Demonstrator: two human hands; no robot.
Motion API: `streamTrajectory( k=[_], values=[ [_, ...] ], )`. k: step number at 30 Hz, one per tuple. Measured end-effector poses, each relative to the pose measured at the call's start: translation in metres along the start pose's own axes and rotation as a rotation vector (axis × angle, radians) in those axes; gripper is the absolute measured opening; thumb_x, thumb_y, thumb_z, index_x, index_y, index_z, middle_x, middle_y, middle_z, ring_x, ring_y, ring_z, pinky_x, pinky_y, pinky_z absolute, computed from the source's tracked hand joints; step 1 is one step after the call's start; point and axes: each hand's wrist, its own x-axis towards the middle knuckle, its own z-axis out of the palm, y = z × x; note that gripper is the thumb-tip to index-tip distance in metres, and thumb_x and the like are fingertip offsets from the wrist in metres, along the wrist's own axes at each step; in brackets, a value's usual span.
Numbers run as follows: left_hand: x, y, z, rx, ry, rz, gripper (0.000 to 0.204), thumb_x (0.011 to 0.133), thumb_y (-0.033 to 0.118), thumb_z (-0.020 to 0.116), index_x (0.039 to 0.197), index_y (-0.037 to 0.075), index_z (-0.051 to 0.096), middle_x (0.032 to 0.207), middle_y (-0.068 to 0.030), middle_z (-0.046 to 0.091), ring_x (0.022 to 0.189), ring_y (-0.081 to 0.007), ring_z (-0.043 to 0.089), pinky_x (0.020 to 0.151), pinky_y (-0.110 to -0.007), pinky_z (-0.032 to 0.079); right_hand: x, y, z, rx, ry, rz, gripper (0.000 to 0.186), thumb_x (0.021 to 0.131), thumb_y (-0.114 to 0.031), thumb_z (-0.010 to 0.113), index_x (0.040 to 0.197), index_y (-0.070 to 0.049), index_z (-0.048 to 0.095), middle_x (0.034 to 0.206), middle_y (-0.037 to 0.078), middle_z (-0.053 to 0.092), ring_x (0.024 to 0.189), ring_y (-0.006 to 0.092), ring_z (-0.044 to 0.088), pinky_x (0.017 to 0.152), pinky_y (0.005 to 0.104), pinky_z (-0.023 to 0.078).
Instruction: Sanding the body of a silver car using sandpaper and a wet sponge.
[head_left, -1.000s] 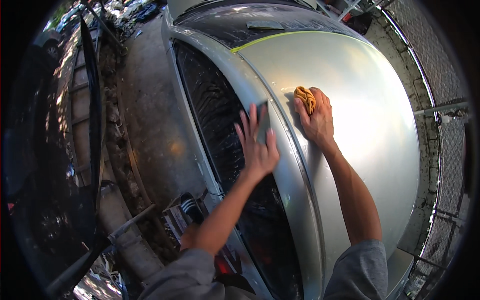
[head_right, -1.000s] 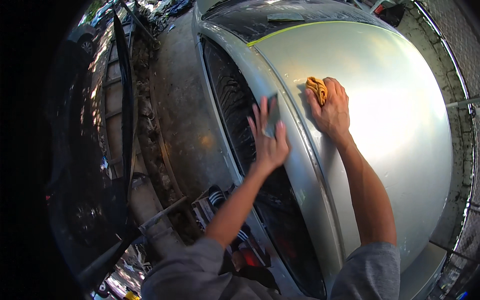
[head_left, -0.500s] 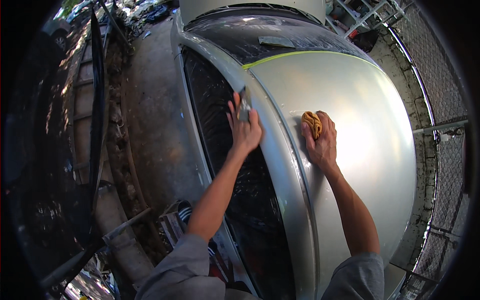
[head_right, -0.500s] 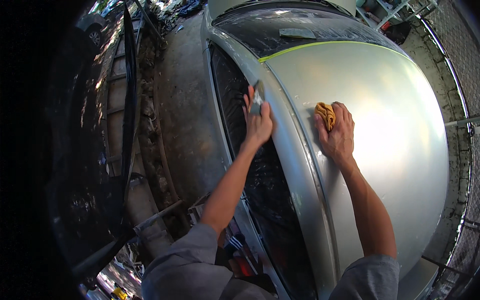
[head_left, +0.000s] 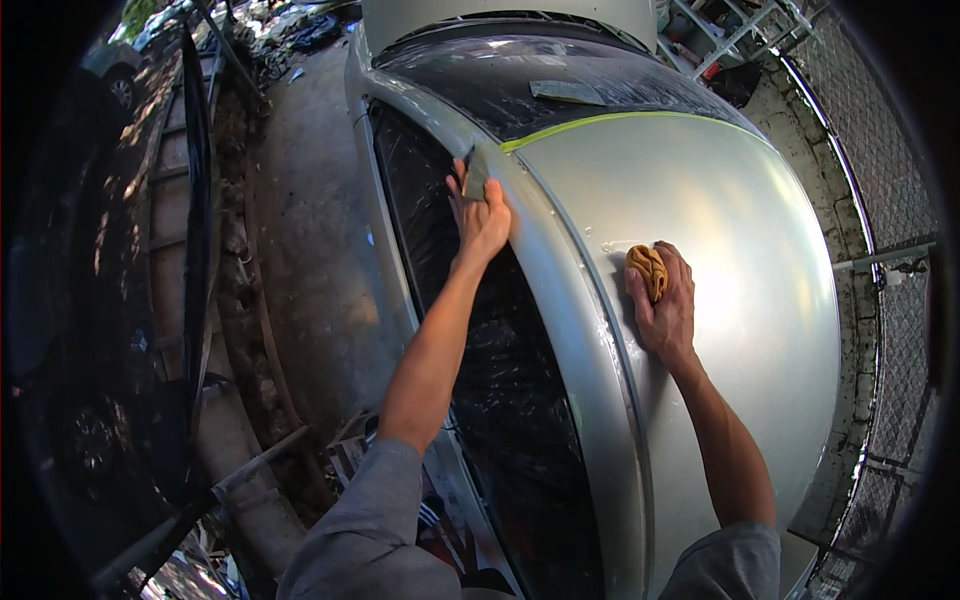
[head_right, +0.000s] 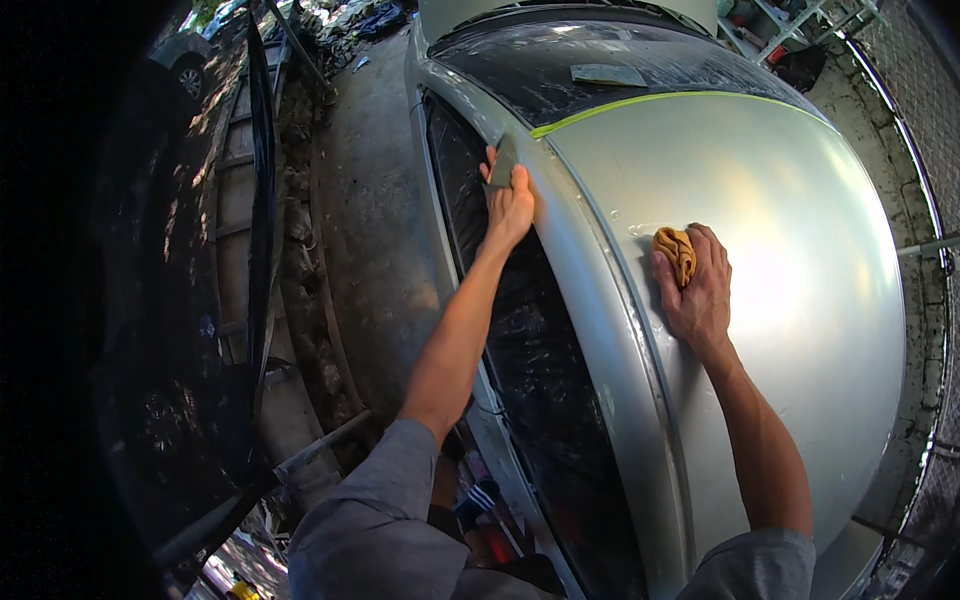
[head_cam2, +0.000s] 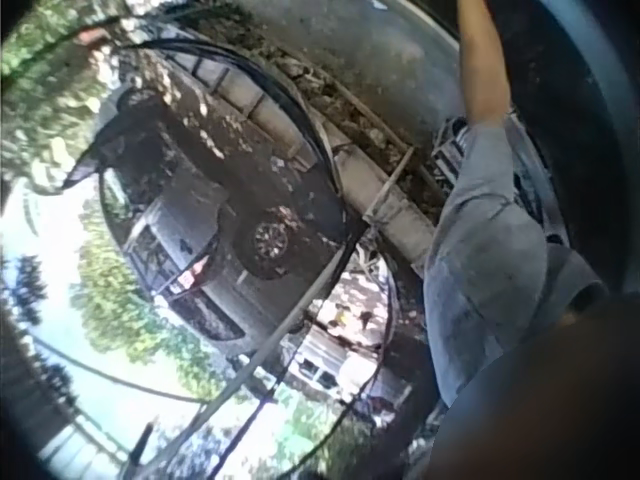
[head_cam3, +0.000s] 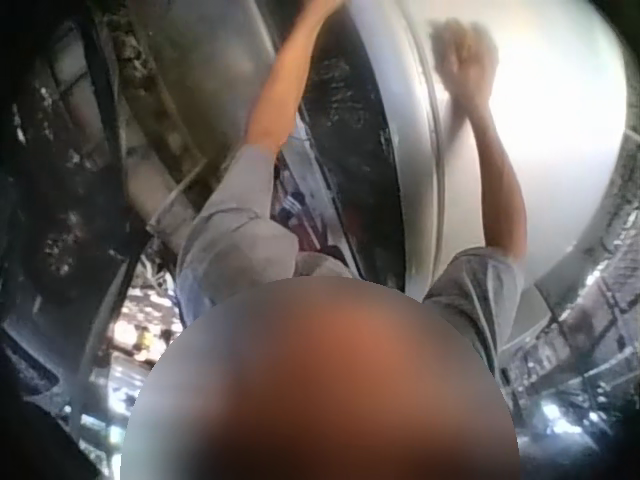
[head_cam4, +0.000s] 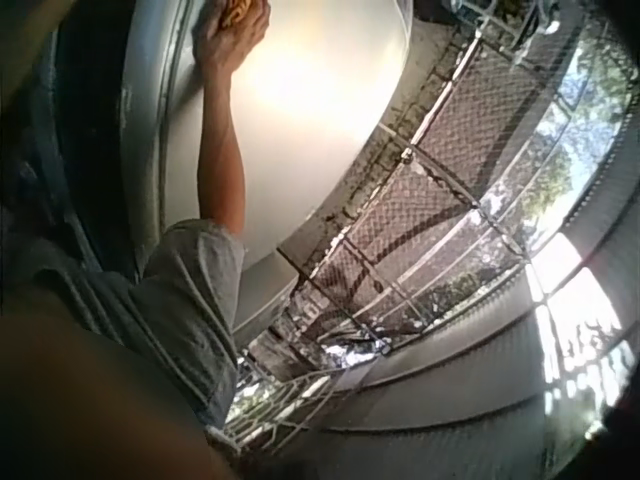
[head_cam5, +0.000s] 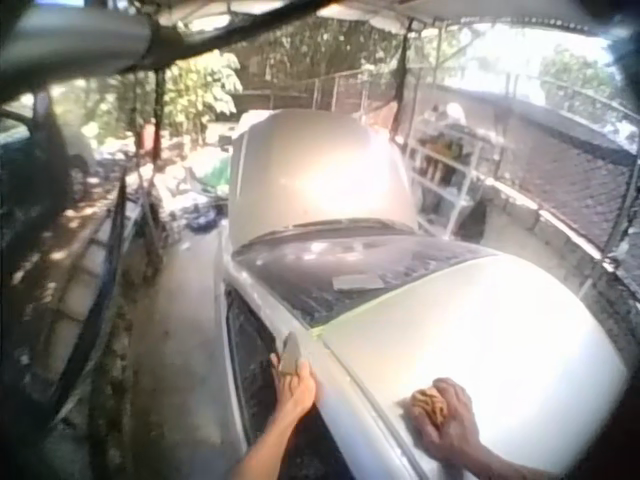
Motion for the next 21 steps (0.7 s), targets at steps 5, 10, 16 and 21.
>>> streamTrajectory(
  k=[5, 10, 16, 21],
  values=[
    [-0.026, 0.008, 0.006, 0.157, -0.052, 0.103, 0.066, 0.103, 0.043, 0.027, 0.156, 0.004, 0.02, 0.163, -0.0213, 0.013, 0.15, -0.0441, 0.004, 0.12, -0.057, 0.008, -0.004, 0.008, -0.004, -0.047, 0.015, -0.008, 0.049, 0.095, -0.035, 0.062, 0.124, 0.004, 0.055, 0.132, 0.022, 0.053, 0.124, 0.0369, 0.05, 0.107, 0.0474, 0.036],
    [-0.074, 0.037, 0.018, 0.157, -0.084, 0.035, 0.066, 0.103, 0.041, 0.029, 0.154, 0.0, 0.025, 0.163, -0.0193, 0.013, 0.151, -0.0401, 0.005, 0.12, -0.057, 0.007, -0.004, 0.009, -0.004, -0.055, -0.002, 0.018, 0.051, 0.095, -0.036, 0.061, 0.125, 0.004, 0.054, 0.132, 0.022, 0.053, 0.125, 0.0371, 0.049, 0.107, 0.0474, 0.036],
    [-0.031, 0.035, -0.003, 0.153, -0.025, 0.017, 0.069, 0.103, 0.044, 0.026, 0.156, 0.001, 0.019, 0.163, -0.0222, 0.013, 0.151, -0.0395, 0.005, 0.12, -0.055, 0.003, 0.0, -0.006, 0.0, -0.021, -0.014, 0.019, 0.051, 0.095, -0.036, 0.062, 0.126, 0.004, 0.054, 0.133, 0.022, 0.053, 0.127, 0.0367, 0.048, 0.107, 0.048, 0.036],
    [-0.063, 0.023, 0.017, 0.137, -0.039, 0.179, 0.064, 0.104, 0.04, 0.03, 0.153, -0.001, 0.026, 0.161, -0.0231, 0.017, 0.151, -0.0403, 0.009, 0.121, -0.055, 0.006, -0.004, 0.005, -0.008, -0.046, 0.003, 0.039, 0.051, 0.094, -0.036, 0.062, 0.126, 0.003, 0.054, 0.133, 0.022, 0.052, 0.126, 0.0369, 0.048, 0.107, 0.0484, 0.036]
  ],
)
